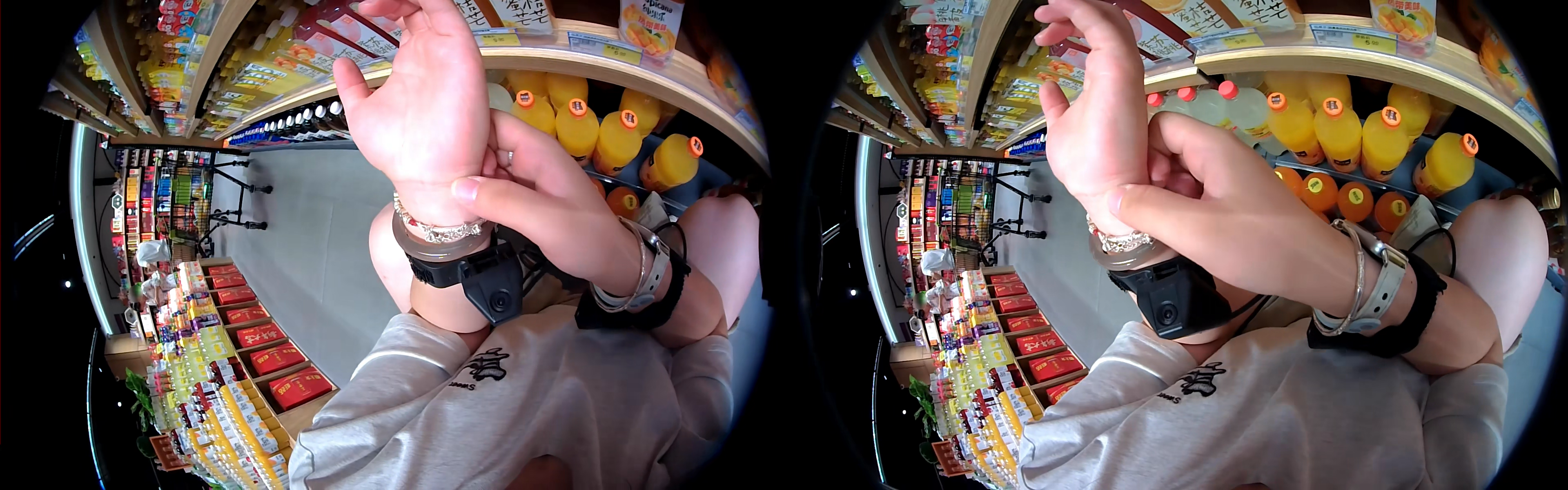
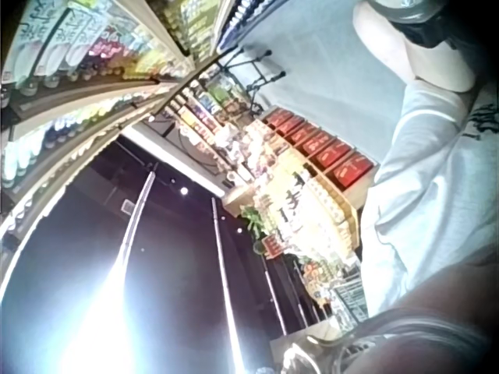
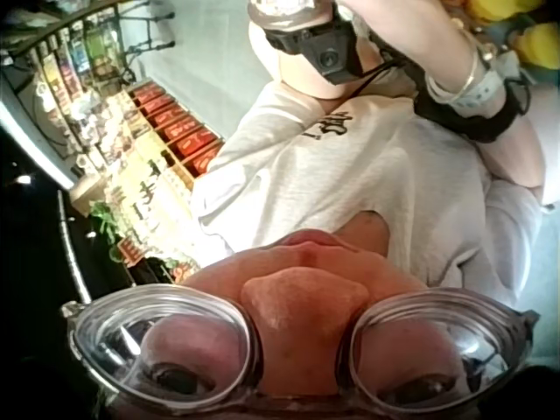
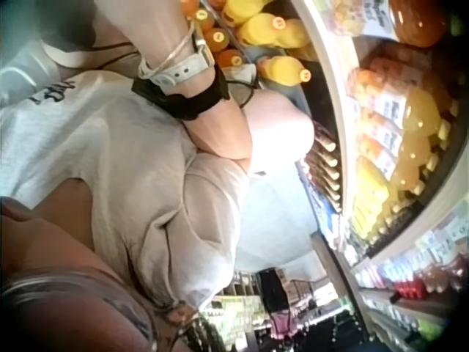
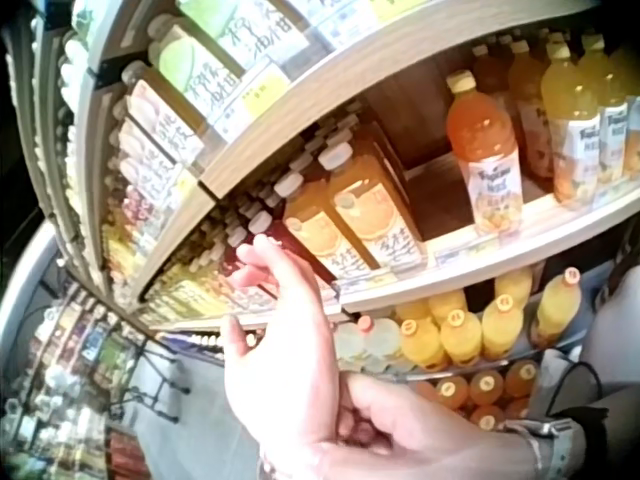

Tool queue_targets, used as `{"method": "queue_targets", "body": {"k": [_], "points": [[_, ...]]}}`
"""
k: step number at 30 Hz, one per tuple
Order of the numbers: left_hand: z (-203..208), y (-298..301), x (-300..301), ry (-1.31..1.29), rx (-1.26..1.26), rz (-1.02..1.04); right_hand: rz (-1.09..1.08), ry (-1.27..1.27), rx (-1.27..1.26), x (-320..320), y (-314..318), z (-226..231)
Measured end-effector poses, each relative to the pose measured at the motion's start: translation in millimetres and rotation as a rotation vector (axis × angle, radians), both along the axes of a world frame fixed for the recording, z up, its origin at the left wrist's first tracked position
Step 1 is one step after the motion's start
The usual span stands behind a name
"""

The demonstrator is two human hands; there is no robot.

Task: The person takes orange beverage bottles from a lower shelf and places them onto an upper shelf.

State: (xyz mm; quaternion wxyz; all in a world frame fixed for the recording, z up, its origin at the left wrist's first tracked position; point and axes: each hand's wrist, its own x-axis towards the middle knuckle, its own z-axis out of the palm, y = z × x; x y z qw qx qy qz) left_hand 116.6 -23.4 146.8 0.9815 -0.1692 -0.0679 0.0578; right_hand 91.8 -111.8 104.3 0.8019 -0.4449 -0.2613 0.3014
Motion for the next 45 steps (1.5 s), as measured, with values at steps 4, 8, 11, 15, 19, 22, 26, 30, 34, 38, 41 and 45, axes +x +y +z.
{"method": "queue_targets", "body": {"k": [4,8,11,15,19,22,26,30,34,38,41,45], "points": [[-1.0,1.3,-0.9,0.006,0.004,0.004,0.035,0.031,0.066,-1.7,-3.5,2.9],[-1.3,6.1,0.6,-0.001,0.013,0.018,0.038,0.040,0.079,-4.6,-3.5,4.1],[-1.5,8.9,1.3,-0.009,0.028,0.031,0.023,0.055,0.100,-7.0,-1.2,3.7],[-2.5,9.4,0.3,0.001,0.023,0.020,0.029,0.067,0.082,-6.5,-0.3,2.4],[-3.6,7.7,-2.1,0.013,0.008,0.006,0.027,0.056,0.091,-6.0,-0.9,1.9],[-3.2,8.2,-1.4,0.008,0.008,0.008,0.017,0.055,0.094,-6.7,-0.1,1.4],[-1.5,10.3,3.2,-0.007,0.021,0.021,0.002,0.022,0.065,-5.6,0.2,-0.5],[-0.7,10.9,4.3,-0.020,0.024,0.026,0.002,-0.015,0.020,-3.4,0.0,-3.1],[0.0,10.7,1.9,-0.019,0.013,0.019,0.006,-0.021,0.011,-3.0,0.9,-3.8],[0.1,10.8,0.6,-0.019,0.006,0.010,0.020,-0.044,0.000,-0.9,-0.7,-3.5],[1.0,11.4,2.2,-0.025,0.010,0.008,0.016,-0.085,-0.039,1.6,-2.9,-3.4],[2.5,12.8,3.8,-0.039,0.018,0.002,-0.004,-0.142,-0.098,3.9,-3.5,-3.0]]}}
